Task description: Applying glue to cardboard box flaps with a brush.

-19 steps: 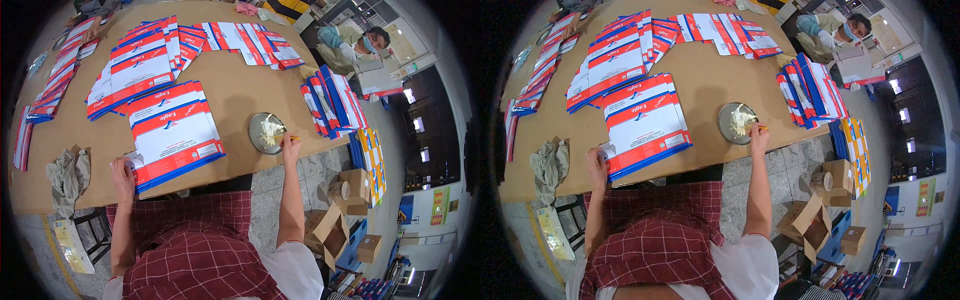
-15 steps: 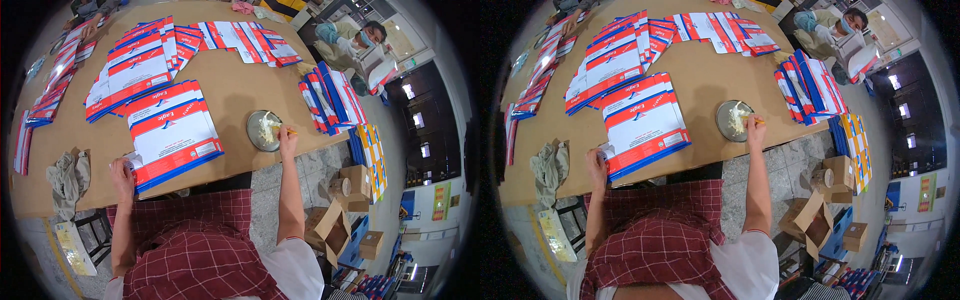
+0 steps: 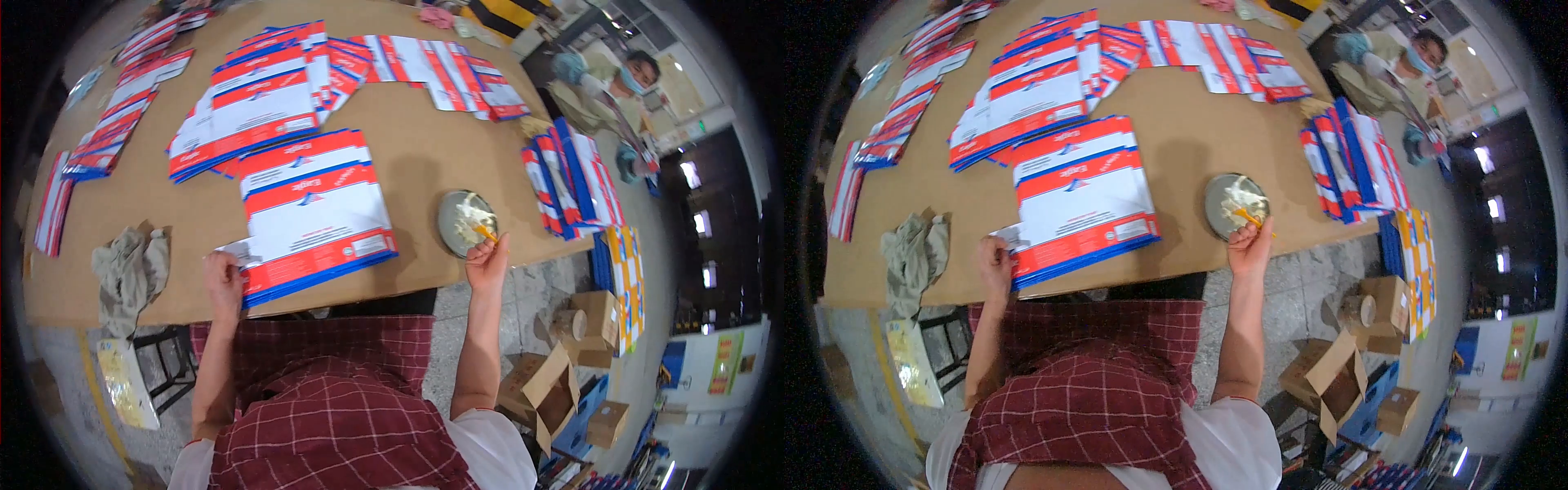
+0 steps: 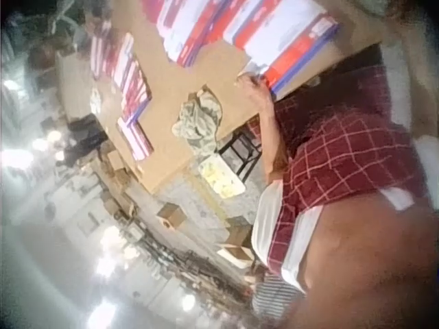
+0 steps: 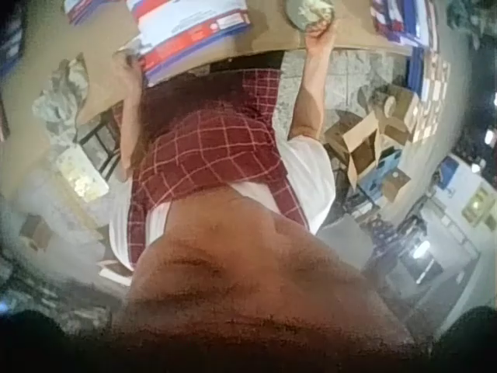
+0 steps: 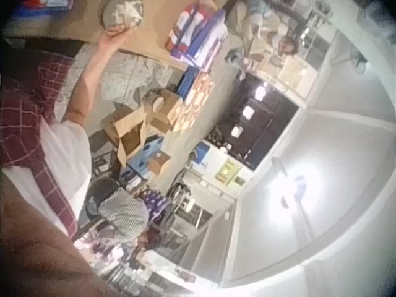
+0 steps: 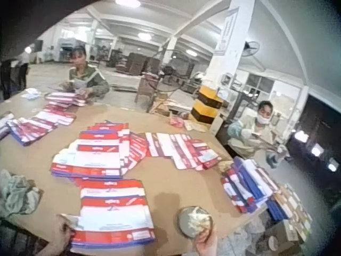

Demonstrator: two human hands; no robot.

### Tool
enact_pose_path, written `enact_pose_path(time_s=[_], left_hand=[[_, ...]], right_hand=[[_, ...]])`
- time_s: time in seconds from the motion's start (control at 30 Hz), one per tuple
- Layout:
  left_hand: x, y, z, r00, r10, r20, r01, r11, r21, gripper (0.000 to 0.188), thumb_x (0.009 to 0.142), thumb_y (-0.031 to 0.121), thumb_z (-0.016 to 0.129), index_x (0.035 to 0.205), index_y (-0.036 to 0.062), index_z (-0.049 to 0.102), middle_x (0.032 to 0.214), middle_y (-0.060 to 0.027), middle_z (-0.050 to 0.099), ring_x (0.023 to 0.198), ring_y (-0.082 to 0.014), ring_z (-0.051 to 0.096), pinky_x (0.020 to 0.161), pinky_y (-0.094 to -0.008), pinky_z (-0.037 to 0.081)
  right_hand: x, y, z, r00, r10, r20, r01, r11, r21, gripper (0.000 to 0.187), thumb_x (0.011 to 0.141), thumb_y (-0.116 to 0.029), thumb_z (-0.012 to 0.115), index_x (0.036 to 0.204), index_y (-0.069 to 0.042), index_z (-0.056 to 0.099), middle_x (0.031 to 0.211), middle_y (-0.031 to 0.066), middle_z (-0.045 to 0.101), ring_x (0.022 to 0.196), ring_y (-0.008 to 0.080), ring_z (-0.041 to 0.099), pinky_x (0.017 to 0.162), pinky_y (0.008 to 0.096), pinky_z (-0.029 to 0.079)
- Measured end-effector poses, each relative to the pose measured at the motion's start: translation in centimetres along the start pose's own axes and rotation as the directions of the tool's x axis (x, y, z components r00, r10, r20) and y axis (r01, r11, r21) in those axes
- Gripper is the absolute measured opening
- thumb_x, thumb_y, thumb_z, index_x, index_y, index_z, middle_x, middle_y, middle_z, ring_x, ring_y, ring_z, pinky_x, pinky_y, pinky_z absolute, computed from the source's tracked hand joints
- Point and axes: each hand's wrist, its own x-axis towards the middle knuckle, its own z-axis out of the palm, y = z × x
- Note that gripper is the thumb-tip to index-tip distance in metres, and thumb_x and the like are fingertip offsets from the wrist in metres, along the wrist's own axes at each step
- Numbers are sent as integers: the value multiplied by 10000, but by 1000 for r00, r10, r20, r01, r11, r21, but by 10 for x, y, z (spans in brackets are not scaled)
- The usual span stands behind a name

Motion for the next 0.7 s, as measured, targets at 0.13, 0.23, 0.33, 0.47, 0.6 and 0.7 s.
enact_pose_path(time_s=[0.13,0.23,0.33,0.47,0.6,0.7], left_hand=[[1,2,8,1000,18,-10,-19,999,-35,226,557,-144,494,696,33,471,696,-120,472,697,-288,497,636,-362,412],[-2,0,15,1000,-4,-6,4,999,-38,209,557,-133,524,683,28,479,716,-137,513,733,-315,530,632,-376,435],[-1,5,7,1000,8,10,-9,1000,24,192,557,-118,532,671,26,478,726,-134,526,750,-309,541,661,-376,447],[-2,4,3,999,10,32,-12,998,60,190,544,-107,535,670,26,482,757,-127,543,785,-302,548,691,-375,456],[-1,2,2,999,18,46,-21,998,67,191,539,-104,534,673,22,484,771,-127,547,790,-301,547,696,-373,458],[2,5,1,999,27,44,-30,997,66,190,537,-103,534,672,19,483,765,-130,547,792,-302,549,700,-370,459]], right_hand=[[-35,65,59,958,215,192,-214,976,-28,303,898,-404,451,800,-131,539,517,-30,472,430,74,426,450,204,386],[-60,133,95,931,278,235,-205,934,-294,303,913,-365,437,800,-95,517,506,-1,480,422,88,439,458,217,407],[-76,192,114,895,304,327,-56,804,-593,304,925,-331,418,791,-69,490,510,20,490,439,84,455,453,211,398],[-85,220,128,846,352,400,87,650,-755,322,934,-332,398,801,-44,458,534,39,514,470,77,475,464,198,392],[-85,233,124,830,339,442,147,632,-761,341,936,-345,387,801,-40,455,539,38,518,478,71,479,473,194,400],[-85,240,122,812,333,478,167,653,-739,338,930,-326,415,765,-34,452,535,45,529,475,71,513,450,193,439]])
